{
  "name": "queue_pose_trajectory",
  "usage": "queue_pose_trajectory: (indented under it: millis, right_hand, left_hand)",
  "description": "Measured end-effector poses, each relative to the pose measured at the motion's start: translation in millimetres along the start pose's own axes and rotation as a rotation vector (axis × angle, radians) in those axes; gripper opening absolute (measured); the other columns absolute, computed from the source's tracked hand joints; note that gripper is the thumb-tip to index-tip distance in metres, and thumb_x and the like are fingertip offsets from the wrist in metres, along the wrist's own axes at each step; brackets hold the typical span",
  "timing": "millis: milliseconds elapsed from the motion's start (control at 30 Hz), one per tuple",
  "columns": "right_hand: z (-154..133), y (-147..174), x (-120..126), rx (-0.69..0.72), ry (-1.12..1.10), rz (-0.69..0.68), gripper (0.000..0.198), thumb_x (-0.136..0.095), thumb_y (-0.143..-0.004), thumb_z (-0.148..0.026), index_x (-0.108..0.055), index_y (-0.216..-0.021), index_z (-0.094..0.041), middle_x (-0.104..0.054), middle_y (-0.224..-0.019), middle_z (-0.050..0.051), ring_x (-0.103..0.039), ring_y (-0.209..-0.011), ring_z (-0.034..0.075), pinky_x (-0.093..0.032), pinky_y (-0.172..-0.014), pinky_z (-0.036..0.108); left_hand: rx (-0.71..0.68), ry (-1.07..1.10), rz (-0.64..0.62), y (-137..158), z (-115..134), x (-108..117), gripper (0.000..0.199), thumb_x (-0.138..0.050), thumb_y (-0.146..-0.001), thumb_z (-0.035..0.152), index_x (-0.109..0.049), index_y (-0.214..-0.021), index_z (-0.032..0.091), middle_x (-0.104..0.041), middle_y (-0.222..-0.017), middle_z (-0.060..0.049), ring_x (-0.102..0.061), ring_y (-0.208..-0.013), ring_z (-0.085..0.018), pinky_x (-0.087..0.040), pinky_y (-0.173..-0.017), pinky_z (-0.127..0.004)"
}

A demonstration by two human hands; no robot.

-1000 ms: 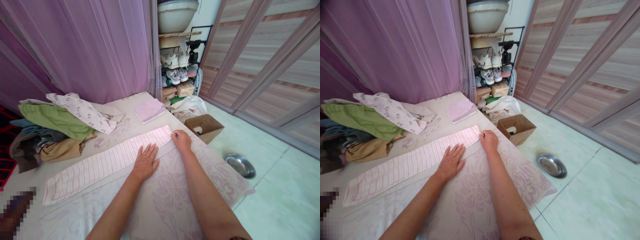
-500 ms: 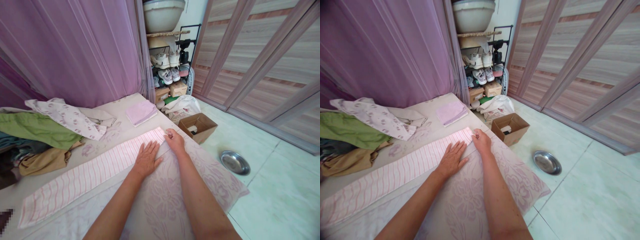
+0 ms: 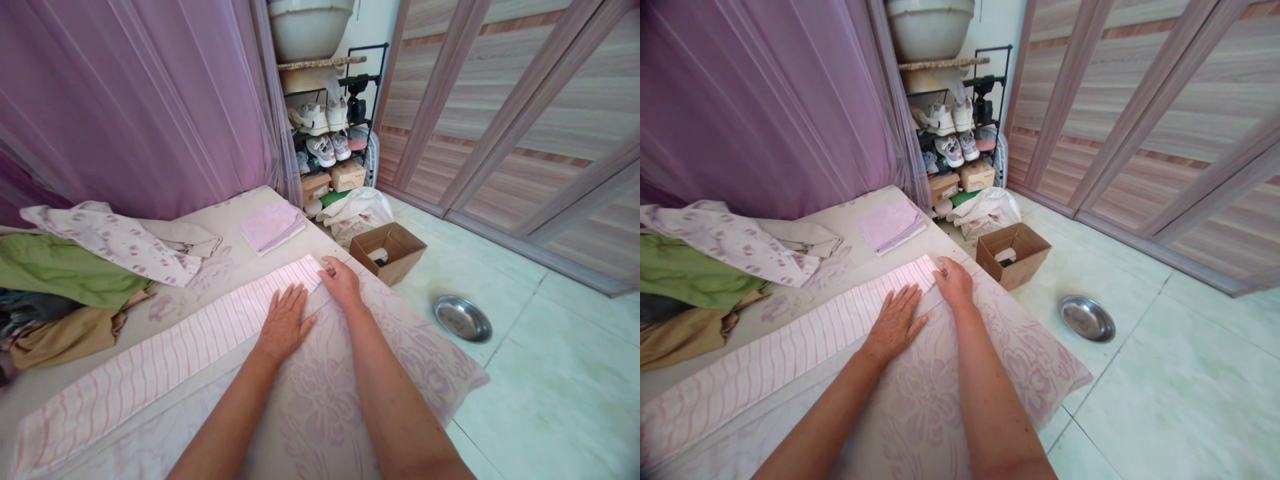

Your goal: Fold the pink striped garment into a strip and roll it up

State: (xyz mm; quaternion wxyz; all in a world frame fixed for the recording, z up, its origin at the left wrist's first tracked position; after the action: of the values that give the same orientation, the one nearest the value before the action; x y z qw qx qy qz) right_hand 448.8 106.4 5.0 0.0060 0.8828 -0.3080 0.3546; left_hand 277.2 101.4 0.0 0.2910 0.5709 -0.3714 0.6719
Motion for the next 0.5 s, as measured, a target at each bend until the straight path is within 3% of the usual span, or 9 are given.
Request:
queue_pose_trajectory:
  millis: [200,333,433,500]
  right_hand:
    - [-7,2,4,0.075,0.072,0.033,0.038,-0.055,-0.075,-0.018,-0.066,-0.111,-0.022,-0.069,-0.094,0.003,-0.061,-0.086,0.019,-0.048,-0.084,0.032]
    - [-32,6,11,0.289,0.102,0.059,0.035,-0.046,-0.084,-0.02,-0.066,-0.113,-0.019,-0.065,-0.117,0.008,-0.055,-0.112,0.02,-0.04,-0.1,0.033]
    - [-53,16,-4,0.452,0.189,-0.086,0.04,-0.038,-0.092,-0.024,-0.058,-0.126,-0.021,-0.053,-0.139,0.006,-0.038,-0.134,0.02,-0.027,-0.111,0.041]
    - [-53,21,-20,0.432,0.293,-0.219,0.043,-0.036,-0.094,-0.024,-0.051,-0.134,-0.022,-0.047,-0.145,0.005,-0.031,-0.138,0.022,-0.021,-0.113,0.048]
  left_hand:
    - [0.016,0.004,0.014,1,0,2,0.056,-0.035,-0.096,0.048,-0.042,-0.14,0.015,-0.042,-0.148,-0.012,-0.034,-0.139,-0.027,-0.024,-0.114,-0.051]
    - [0.024,-0.004,0.03,2,0,2,0.057,-0.036,-0.096,0.048,-0.042,-0.14,0.013,-0.042,-0.147,-0.013,-0.033,-0.139,-0.027,-0.025,-0.114,-0.052]
    - [0.025,-0.008,0.029,1,2,1,0.058,-0.034,-0.096,0.049,-0.04,-0.141,0.013,-0.042,-0.148,-0.012,-0.032,-0.139,-0.027,-0.024,-0.115,-0.053]
    - [0.029,-0.006,0.01,1,3,0,0.059,-0.033,-0.096,0.049,-0.04,-0.142,0.013,-0.042,-0.148,-0.012,-0.032,-0.14,-0.027,-0.024,-0.115,-0.052]
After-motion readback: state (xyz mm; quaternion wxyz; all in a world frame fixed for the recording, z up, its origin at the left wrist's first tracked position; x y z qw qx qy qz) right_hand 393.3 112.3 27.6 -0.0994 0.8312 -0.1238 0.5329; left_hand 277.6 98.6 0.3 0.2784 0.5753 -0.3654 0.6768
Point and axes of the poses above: each hand's wrist, its own y-axis away from the middle knuckle, its own x-axis out of the back of the hand, z = x × y, the point moved 8 cm from there along -y, towards the middle knuckle
